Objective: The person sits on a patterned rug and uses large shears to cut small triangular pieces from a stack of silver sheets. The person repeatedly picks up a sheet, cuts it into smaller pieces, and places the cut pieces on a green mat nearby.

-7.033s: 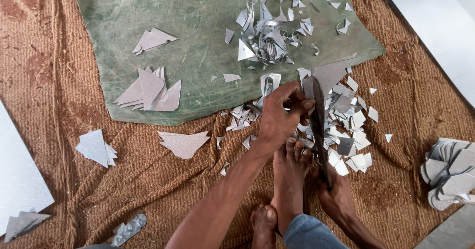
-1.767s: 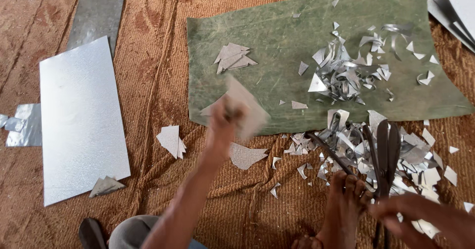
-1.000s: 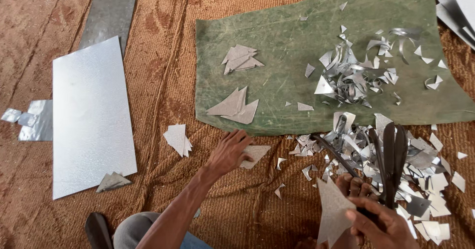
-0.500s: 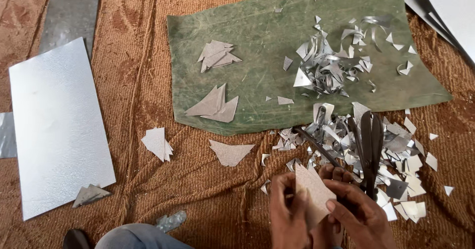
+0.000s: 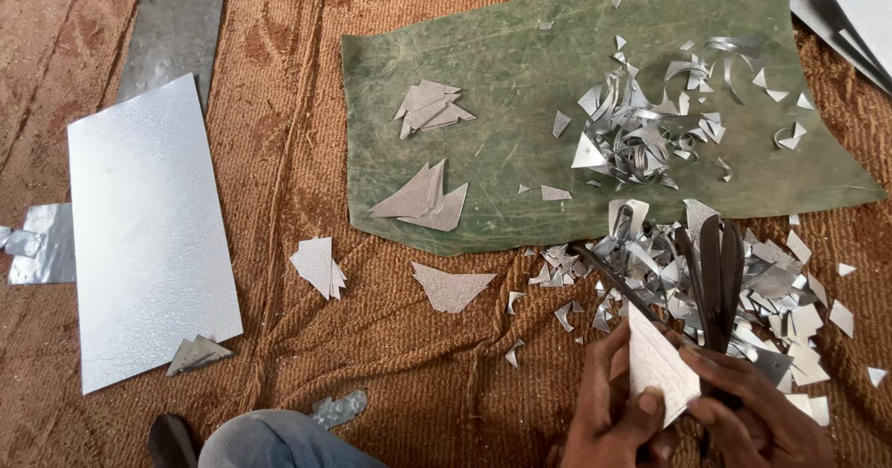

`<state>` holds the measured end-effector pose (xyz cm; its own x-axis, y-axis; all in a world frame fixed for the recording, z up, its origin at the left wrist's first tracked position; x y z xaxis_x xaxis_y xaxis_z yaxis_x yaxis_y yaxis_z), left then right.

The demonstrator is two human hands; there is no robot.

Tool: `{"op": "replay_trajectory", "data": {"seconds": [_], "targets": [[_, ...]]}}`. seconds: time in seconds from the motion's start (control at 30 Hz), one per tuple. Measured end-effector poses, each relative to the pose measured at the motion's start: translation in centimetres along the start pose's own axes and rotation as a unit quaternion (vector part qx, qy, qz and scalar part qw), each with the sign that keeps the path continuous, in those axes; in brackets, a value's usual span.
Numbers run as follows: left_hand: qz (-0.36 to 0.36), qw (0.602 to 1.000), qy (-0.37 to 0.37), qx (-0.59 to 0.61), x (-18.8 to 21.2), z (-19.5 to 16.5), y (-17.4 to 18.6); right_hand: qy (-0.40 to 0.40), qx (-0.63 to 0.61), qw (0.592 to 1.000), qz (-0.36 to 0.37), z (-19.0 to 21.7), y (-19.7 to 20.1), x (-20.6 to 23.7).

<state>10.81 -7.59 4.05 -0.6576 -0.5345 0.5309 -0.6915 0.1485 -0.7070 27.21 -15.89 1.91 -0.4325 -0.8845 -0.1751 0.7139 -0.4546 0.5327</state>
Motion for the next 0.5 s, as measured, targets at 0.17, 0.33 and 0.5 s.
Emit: {"op": "replay_trajectory", "data": {"seconds": [0.17,0.33,0.5], "targets": [[0.067,0.997,-0.017,0.021,0.4,-0.5,-1.3,-0.006,-0.048,0.999,-0.020,0.0,0.6,-0.3],[0.095,0.992,-0.037,-0.073,1.3,-1.4,-1.3,-0.008,-0.148,0.988,-0.043,1.3,0.0,-0.6],[0.008,0.974,-0.015,-0.224,1.2,-1.0,-1.4,-0.072,-0.251,0.962,-0.078,2.0,-0.4,0.1]]}}
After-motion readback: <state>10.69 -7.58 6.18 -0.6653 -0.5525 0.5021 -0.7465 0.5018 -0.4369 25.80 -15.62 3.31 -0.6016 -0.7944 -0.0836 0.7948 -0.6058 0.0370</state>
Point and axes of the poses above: each hand's wrist, its own x-axis away from the middle knuckle, its own y-axis out of the back of the hand, z = x × y, the point moved 3 cm from there along -x, towards the middle knuckle, and after that the axes turned 11 degrees about y, right-handed, at the moved point
